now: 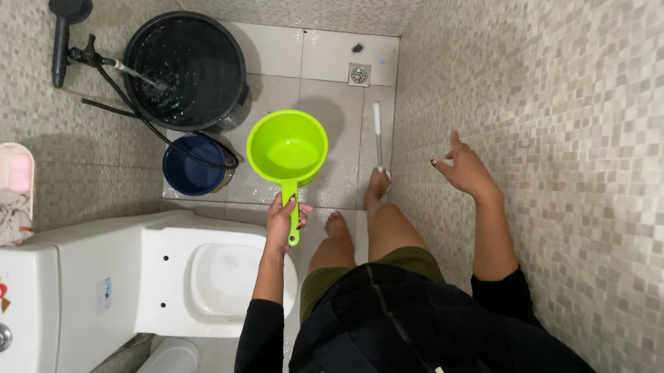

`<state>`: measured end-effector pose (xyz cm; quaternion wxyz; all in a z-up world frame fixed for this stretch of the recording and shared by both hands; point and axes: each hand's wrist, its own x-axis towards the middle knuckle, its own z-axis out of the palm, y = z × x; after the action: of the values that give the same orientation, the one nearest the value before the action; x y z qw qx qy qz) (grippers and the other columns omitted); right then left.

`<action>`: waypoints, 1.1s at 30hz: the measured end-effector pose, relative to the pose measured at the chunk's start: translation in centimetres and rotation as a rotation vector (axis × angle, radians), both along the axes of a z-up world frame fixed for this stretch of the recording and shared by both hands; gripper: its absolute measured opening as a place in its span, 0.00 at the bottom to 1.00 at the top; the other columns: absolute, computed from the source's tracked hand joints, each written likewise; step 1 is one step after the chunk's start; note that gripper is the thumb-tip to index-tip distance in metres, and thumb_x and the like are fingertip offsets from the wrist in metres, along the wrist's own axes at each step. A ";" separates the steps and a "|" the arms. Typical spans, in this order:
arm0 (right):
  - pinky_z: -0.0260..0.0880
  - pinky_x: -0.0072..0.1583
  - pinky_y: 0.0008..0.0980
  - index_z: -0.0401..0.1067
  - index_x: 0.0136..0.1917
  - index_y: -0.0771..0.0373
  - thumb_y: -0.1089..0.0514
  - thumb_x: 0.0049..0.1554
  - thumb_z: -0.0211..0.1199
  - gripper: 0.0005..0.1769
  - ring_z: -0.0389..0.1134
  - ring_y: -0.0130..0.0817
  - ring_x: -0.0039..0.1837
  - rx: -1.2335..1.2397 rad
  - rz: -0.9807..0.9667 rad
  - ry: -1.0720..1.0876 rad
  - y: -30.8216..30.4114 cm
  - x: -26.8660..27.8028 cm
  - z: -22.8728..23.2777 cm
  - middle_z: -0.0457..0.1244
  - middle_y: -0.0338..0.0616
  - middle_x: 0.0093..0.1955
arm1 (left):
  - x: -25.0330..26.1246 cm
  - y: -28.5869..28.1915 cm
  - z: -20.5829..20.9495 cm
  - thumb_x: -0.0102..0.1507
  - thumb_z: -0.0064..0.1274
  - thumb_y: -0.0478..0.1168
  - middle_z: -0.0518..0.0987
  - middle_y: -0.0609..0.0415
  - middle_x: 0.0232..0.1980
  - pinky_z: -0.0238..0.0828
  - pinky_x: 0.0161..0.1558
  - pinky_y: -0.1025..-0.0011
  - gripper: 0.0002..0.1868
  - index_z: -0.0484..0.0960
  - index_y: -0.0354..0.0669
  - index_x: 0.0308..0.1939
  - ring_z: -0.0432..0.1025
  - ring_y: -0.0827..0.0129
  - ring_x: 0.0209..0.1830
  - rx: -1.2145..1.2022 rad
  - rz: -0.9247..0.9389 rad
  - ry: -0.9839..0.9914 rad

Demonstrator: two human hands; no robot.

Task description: The person pours a purple liquid from a bottle onto the floor near a toilet, uses a green scoop to pour water from a bucket over the area, and moves a cleaning brush.

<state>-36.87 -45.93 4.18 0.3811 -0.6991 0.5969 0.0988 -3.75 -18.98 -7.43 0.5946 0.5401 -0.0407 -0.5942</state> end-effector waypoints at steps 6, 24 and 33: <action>0.63 0.69 0.44 0.34 0.84 0.66 0.48 0.61 0.61 0.52 0.62 0.52 0.70 0.001 0.036 -0.043 -0.1 0.7 0.9 0.60 0.62 0.70 | -0.9 1.2 0.9 0.71 0.37 0.37 0.82 0.41 0.37 0.64 0.23 0.74 0.10 0.68 0.41 0.55 0.68 0.71 0.21 -0.005 0.002 -0.022; 0.64 0.67 0.42 0.35 0.84 0.66 0.48 0.61 0.61 0.52 0.63 0.50 0.68 -0.056 -0.038 -0.023 0.0 -1.2 -0.3 0.61 0.58 0.68 | -1.0 0.9 2.5 0.72 0.36 0.36 0.83 0.41 0.36 0.63 0.22 0.75 0.10 0.69 0.40 0.55 0.68 0.72 0.20 0.040 0.021 -0.075; 0.64 0.68 0.44 0.33 0.84 0.66 0.47 0.61 0.60 0.52 0.63 0.52 0.70 0.032 -0.046 -0.017 1.8 -2.0 -0.8 0.59 0.64 0.71 | -0.2 1.5 2.7 0.72 0.37 0.37 0.82 0.42 0.37 0.63 0.23 0.75 0.11 0.69 0.39 0.57 0.68 0.73 0.21 0.029 -0.010 -0.060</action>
<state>-38.90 -44.09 3.39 0.3993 -0.6798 0.6080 0.0937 -4.00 -17.51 -4.71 0.5822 0.5660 -0.0524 -0.5814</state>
